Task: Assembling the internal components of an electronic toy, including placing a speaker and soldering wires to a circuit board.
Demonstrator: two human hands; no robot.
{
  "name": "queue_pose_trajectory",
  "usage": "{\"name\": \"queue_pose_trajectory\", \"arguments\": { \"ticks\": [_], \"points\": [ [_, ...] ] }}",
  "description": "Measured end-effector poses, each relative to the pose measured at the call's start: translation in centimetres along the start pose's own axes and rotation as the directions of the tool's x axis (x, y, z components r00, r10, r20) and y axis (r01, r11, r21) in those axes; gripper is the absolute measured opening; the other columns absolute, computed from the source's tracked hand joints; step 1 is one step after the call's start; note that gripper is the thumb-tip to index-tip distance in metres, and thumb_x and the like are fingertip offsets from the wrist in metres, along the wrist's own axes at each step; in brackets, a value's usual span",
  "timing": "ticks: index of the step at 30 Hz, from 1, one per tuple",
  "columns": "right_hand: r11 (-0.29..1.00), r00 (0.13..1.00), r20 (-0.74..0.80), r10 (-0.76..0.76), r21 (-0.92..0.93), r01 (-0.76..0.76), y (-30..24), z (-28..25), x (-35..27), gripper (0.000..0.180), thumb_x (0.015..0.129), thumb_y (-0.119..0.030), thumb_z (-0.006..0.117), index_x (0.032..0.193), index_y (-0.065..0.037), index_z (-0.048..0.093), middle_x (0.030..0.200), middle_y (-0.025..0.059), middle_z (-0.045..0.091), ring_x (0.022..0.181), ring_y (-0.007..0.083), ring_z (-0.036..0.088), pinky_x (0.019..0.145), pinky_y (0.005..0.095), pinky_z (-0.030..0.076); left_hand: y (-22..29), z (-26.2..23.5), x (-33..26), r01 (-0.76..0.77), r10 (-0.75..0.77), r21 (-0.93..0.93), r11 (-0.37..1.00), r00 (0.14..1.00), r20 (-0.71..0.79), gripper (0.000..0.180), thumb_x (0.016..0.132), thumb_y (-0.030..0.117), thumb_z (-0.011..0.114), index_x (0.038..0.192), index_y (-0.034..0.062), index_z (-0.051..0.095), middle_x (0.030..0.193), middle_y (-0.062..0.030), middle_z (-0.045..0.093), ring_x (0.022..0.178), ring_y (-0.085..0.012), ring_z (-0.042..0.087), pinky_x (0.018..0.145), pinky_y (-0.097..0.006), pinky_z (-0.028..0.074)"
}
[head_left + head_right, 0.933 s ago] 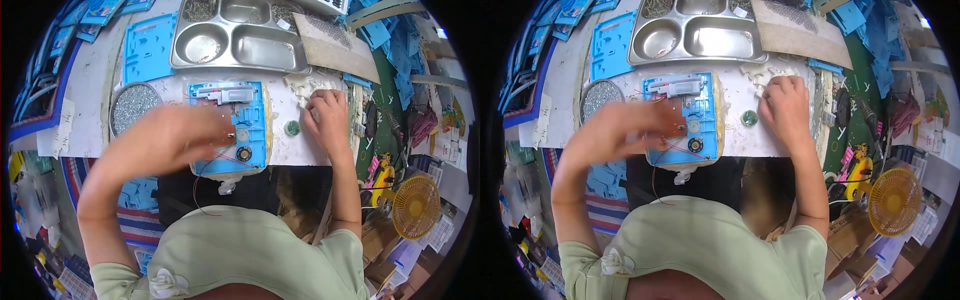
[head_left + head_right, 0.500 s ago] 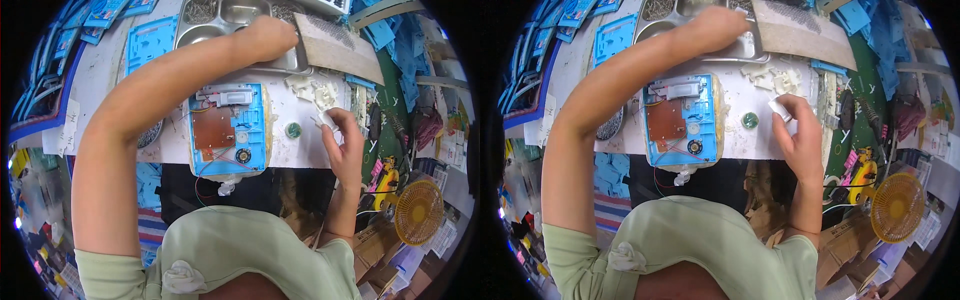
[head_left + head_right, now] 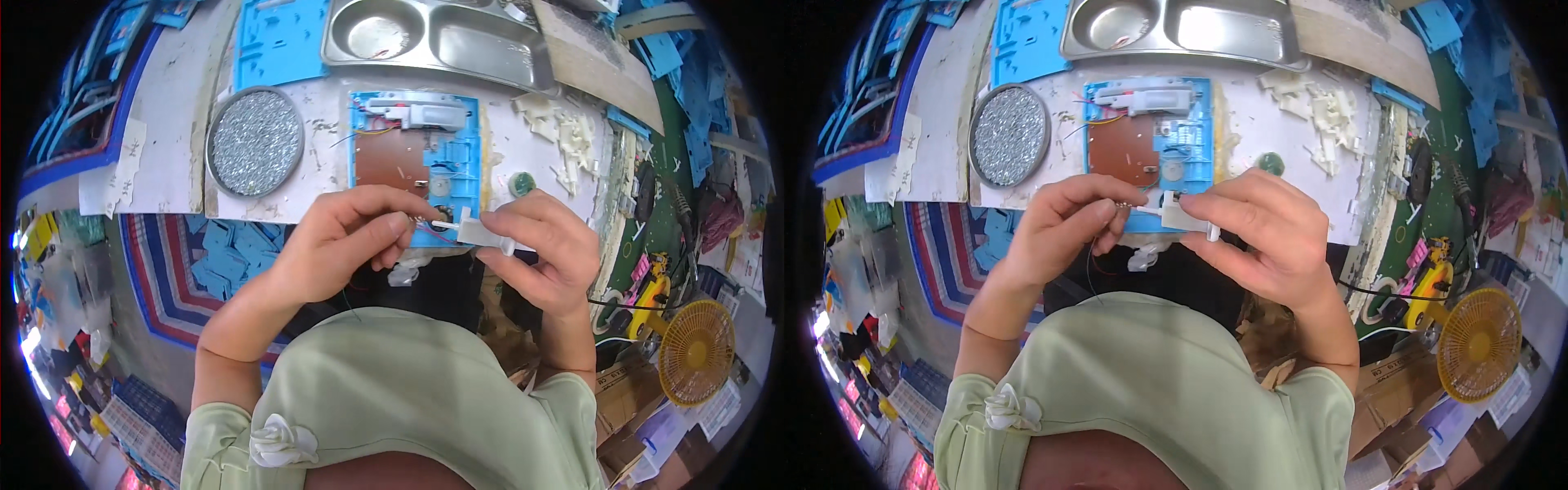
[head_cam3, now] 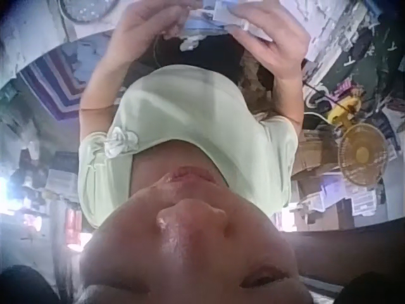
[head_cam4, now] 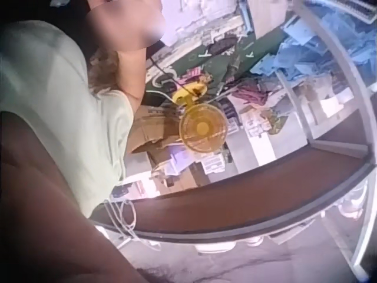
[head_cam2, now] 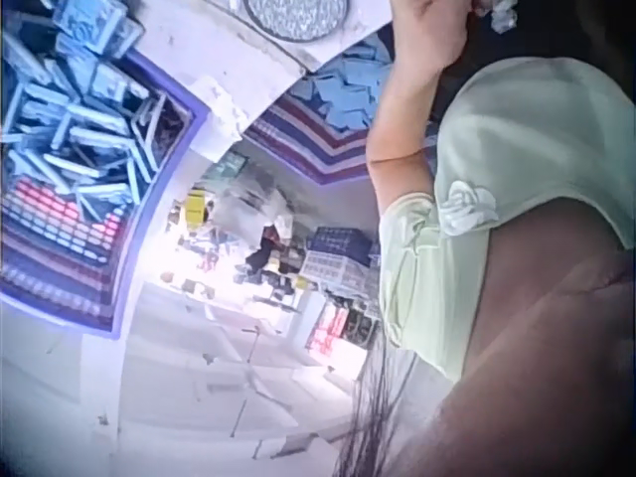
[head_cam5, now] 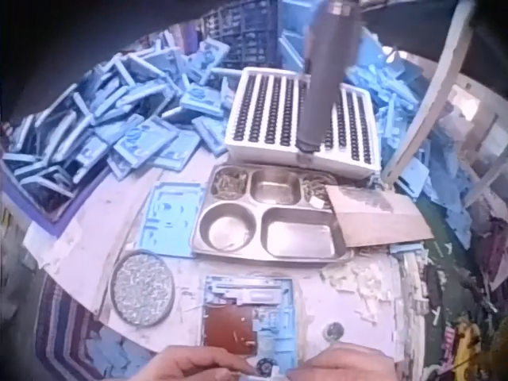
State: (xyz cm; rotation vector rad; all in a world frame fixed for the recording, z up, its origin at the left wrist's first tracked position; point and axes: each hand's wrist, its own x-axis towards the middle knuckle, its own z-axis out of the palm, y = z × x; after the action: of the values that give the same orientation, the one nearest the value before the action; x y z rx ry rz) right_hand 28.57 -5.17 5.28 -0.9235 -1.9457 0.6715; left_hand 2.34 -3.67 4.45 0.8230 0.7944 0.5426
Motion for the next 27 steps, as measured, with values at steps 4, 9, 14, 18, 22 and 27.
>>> {"name": "queue_pose_trajectory", "arguments": {
  "ticks": [4, 9, 14, 18, 22, 27],
  "points": [
    [0.995, 0.998, 0.061, -0.021, -0.098, 0.027, -0.6, 1.0, 0.1, 0.044, 0.066, -0.004, 0.088, 0.108, -0.002, 0.075, 0.090, 0.0104, 0.071, 0.069, 0.0244, 0.065, 0.059, 0.0332, 0.051, -1.2, 0.1, -0.5, 0.004, -0.004, -0.085, 0.996, 1.000, 0.003, 0.025, 0.105, 0.010, 0.053, 0.120, -0.0051, 0.066, 0.084, -0.0024, 0.059, 0.070, -0.0073, 0.050, 0.061, -0.023, 0.042],
    [0.992, 0.988, 0.132, -0.082, -0.089, 0.094, -0.6, 1.2, -0.5, 0.043, 0.066, -0.005, 0.089, 0.107, -0.001, 0.075, 0.091, 0.0117, 0.071, 0.071, 0.0250, 0.066, 0.060, 0.0337, 0.052, -0.2, -0.1, -0.5, 0.044, -0.062, 0.138, 0.989, 0.990, 0.126, 0.021, 0.102, 0.007, 0.059, 0.119, -0.0033, 0.067, 0.083, -0.0050, 0.064, 0.067, -0.0095, 0.055, 0.058, -0.027, 0.044],
    [0.926, 0.988, -0.013, 0.153, 0.352, -0.139, 0.3, 0.5, -3.9, 0.040, 0.068, -0.001, 0.089, 0.105, 0.005, 0.075, 0.092, 0.0169, 0.072, 0.075, 0.0248, 0.067, 0.063, 0.0326, 0.052, -0.1, 0.6, 3.6, -0.481, 0.537, 0.818, 0.315, 0.801, 0.264, 0.024, 0.092, 0.008, 0.068, 0.115, 0.0006, 0.069, 0.088, -0.0152, 0.070, 0.069, -0.0279, 0.066, 0.060, -0.037, 0.052],
    [0.906, 0.976, -0.102, 0.194, 0.400, -0.139, 0.5, -0.2, -5.5, 0.040, 0.069, 0.001, 0.089, 0.106, 0.008, 0.075, 0.093, 0.0187, 0.072, 0.076, 0.0245, 0.067, 0.065, 0.0320, 0.051, -1.2, 2.0, 6.9, -0.347, 0.393, 0.930, -0.119, 0.844, 0.365, 0.016, 0.084, 0.012, 0.073, 0.095, 0.0043, 0.065, 0.077, -0.0090, 0.065, 0.071, -0.0272, 0.068, 0.060, -0.039, 0.053],
    [0.920, 0.973, -0.107, 0.204, 0.361, -0.154, 0.2, -1.0, -6.1, 0.040, 0.069, 0.001, 0.089, 0.106, 0.008, 0.075, 0.093, 0.0182, 0.072, 0.076, 0.0245, 0.066, 0.065, 0.0321, 0.050, -0.3, 3.5, 7.0, -0.292, 0.266, 0.925, -0.243, 0.897, 0.353, 0.017, 0.075, 0.007, 0.071, 0.088, 0.0055, 0.061, 0.075, -0.0096, 0.064, 0.070, -0.0248, 0.069, 0.058, -0.038, 0.052],
    [0.923, 0.968, -0.137, 0.212, 0.352, -0.152, 0.6, -0.9, -6.1, 0.039, 0.069, 0.000, 0.089, 0.105, 0.007, 0.075, 0.093, 0.0175, 0.072, 0.077, 0.0242, 0.067, 0.067, 0.0315, 0.051, 0.1, 4.1, 7.6, -0.332, 0.226, 0.913, -0.235, 0.895, 0.384, 0.015, 0.073, 0.003, 0.068, 0.083, 0.0048, 0.058, 0.070, -0.0100, 0.063, 0.068, -0.0255, 0.069, 0.057, -0.037, 0.053]
  ]
}}
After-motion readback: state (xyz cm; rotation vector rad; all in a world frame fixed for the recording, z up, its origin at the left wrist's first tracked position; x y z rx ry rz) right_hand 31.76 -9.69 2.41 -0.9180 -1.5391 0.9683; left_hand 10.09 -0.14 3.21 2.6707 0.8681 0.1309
